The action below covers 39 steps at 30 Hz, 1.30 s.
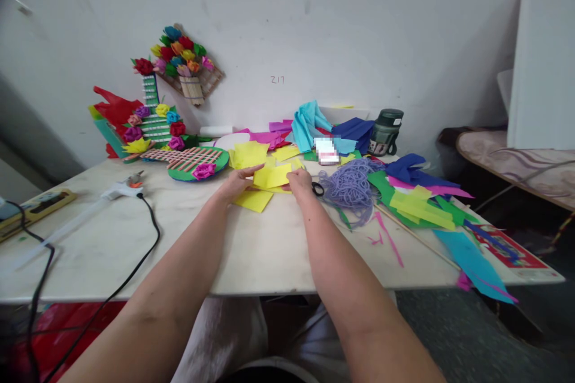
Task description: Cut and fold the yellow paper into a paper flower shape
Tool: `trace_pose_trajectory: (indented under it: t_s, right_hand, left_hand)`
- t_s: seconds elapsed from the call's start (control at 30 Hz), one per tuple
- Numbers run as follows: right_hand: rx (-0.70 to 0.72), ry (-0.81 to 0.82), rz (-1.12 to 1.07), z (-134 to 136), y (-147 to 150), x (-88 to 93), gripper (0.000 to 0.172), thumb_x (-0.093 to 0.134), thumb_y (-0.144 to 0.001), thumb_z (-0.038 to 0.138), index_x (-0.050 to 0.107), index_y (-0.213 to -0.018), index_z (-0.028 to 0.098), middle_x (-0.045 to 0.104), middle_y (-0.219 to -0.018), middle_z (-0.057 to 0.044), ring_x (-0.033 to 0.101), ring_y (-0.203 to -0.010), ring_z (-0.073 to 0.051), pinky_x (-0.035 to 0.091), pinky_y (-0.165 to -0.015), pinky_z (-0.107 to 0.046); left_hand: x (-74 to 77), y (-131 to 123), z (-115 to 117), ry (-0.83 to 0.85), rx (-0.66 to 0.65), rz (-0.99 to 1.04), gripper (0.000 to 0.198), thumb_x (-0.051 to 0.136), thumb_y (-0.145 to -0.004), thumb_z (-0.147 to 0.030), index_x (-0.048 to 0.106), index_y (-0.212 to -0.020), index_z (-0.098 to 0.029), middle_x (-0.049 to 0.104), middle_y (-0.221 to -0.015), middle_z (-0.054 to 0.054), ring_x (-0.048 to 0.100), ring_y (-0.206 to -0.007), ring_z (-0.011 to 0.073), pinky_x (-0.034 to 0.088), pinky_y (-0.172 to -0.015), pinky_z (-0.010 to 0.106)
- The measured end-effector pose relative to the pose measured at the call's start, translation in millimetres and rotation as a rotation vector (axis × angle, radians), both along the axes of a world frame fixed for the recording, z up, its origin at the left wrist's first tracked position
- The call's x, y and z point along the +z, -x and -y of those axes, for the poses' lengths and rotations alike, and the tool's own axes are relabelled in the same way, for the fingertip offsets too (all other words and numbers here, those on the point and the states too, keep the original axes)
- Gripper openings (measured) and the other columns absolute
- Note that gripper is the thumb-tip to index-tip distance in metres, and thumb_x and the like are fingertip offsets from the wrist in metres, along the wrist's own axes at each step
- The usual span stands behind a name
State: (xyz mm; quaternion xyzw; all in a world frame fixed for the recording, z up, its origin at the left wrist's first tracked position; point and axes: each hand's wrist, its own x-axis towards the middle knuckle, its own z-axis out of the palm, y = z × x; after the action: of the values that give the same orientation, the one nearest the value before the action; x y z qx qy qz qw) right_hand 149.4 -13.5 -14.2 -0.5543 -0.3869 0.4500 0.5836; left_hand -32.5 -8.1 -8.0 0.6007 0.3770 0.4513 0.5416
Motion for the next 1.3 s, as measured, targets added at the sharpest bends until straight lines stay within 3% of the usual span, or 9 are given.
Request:
trace_pose_trajectory:
  t_s: [0.13,0.2,0.27,0.43,0.63,0.87,1.03,1.13,1.3]
  right_hand:
    - [-0.002,-0.01,0.01,-1.7,-2.0,-2.0,0.01,0.054,-0.055,0.011,0.049,-0.059,0.019,0.055,-0.055,0.0,0.056,-0.045,-0.015,0.048,-0.045,-0.028]
    - [0.0,-0.022,0.062,-3.6,-4.4,-3.9,0.008,0.055,-0.055,0.013,0.05,-0.057,0.019,0.054,-0.051,0.001,0.054,-0.043,-0.014,0.044,-0.041,-0.025]
    - [-0.003,-0.032,0.147,-5.3,-7.3,-5.3,0.009,0.057,-0.055,0.015,0.049,-0.053,0.019,0.05,-0.044,0.002,0.05,-0.039,-0.013,0.037,-0.035,-0.023]
    - [-0.034,-0.046,0.282,-5.3,-12.7,-2.7,0.017,0.06,-0.055,0.015,0.047,-0.044,0.019,0.039,-0.033,0.005,0.038,-0.031,-0.009,0.028,-0.032,-0.021]
    - [-0.039,-0.015,0.195,-6.0,-13.8,0.6,0.011,0.062,-0.053,0.013,0.053,-0.049,0.017,0.05,-0.041,0.004,0.049,-0.041,-0.011,0.038,-0.041,-0.021]
    - [-0.003,-0.072,0.025,-6.9,-13.4,3.1,0.013,0.062,-0.055,0.013,0.051,-0.051,0.016,0.055,-0.052,0.004,0.054,-0.054,-0.011,0.044,-0.051,-0.02]
    - [0.182,-0.037,-0.243,6.2,-10.6,16.3,0.007,0.055,-0.062,0.009,0.054,-0.064,0.014,0.059,-0.058,0.0,0.056,-0.056,-0.012,0.048,-0.053,-0.024]
    - [0.246,-0.004,-0.28,12.2,-10.4,21.0,0.007,0.054,-0.064,0.008,0.054,-0.069,0.013,0.059,-0.059,-0.001,0.057,-0.056,-0.014,0.05,-0.051,-0.027]
    - [0.228,-0.006,-0.27,11.9,-10.6,21.0,0.009,0.056,-0.063,0.005,0.053,-0.069,0.012,0.06,-0.06,-0.002,0.057,-0.055,-0.013,0.05,-0.048,-0.025]
  left_hand:
    - [1.6,-0.5,-0.2,0.034,0.078,-0.07,0.051,0.047,-0.053,0.002,0.066,-0.097,-0.017,0.064,-0.073,0.002,0.056,-0.063,0.0126,0.048,-0.06,0.024]
    - [1.2,-1.1,-1.7,0.073,0.125,-0.07,0.041,0.048,-0.056,-0.001,0.067,-0.091,-0.012,0.055,-0.051,0.0,0.052,-0.051,0.0104,0.046,-0.056,0.024]
    - [-0.4,-1.5,-4.5,0.131,0.137,0.004,0.032,0.051,-0.06,-0.009,0.067,-0.088,-0.009,0.05,-0.045,-0.001,0.05,-0.047,0.0103,0.046,-0.055,0.025]
    - [-4.9,-0.6,-9.8,0.166,0.083,0.134,0.031,0.062,-0.059,-0.022,0.064,-0.086,-0.008,0.061,-0.065,0.006,0.058,-0.061,0.0141,0.048,-0.062,0.028]
    - [-1.4,0.0,-7.4,0.189,0.096,0.24,0.029,0.062,-0.06,-0.03,0.064,-0.077,-0.007,0.063,-0.068,0.009,0.061,-0.064,0.0169,0.048,-0.064,0.03]
    - [-2.4,3.9,-6.6,0.049,0.141,0.207,0.041,0.07,-0.05,-0.016,0.065,-0.09,-0.011,0.057,-0.061,-0.001,0.053,-0.055,0.0076,0.045,-0.058,0.022]
    - [-1.1,5.3,-5.9,-0.004,0.126,0.276,0.042,0.069,-0.052,-0.016,0.065,-0.093,-0.012,0.05,-0.058,-0.004,0.049,-0.054,0.005,0.043,-0.057,0.019]
    - [-1.7,5.3,-6.7,-0.028,0.113,0.265,0.042,0.068,-0.053,-0.017,0.064,-0.095,-0.013,0.05,-0.063,-0.003,0.049,-0.056,0.0052,0.042,-0.056,0.019]
    - [1.7,2.2,-2.9,-0.059,0.138,0.26,0.051,0.068,-0.053,-0.015,0.06,-0.104,-0.016,0.043,-0.06,-0.006,0.042,-0.051,0.0026,0.039,-0.051,0.016]
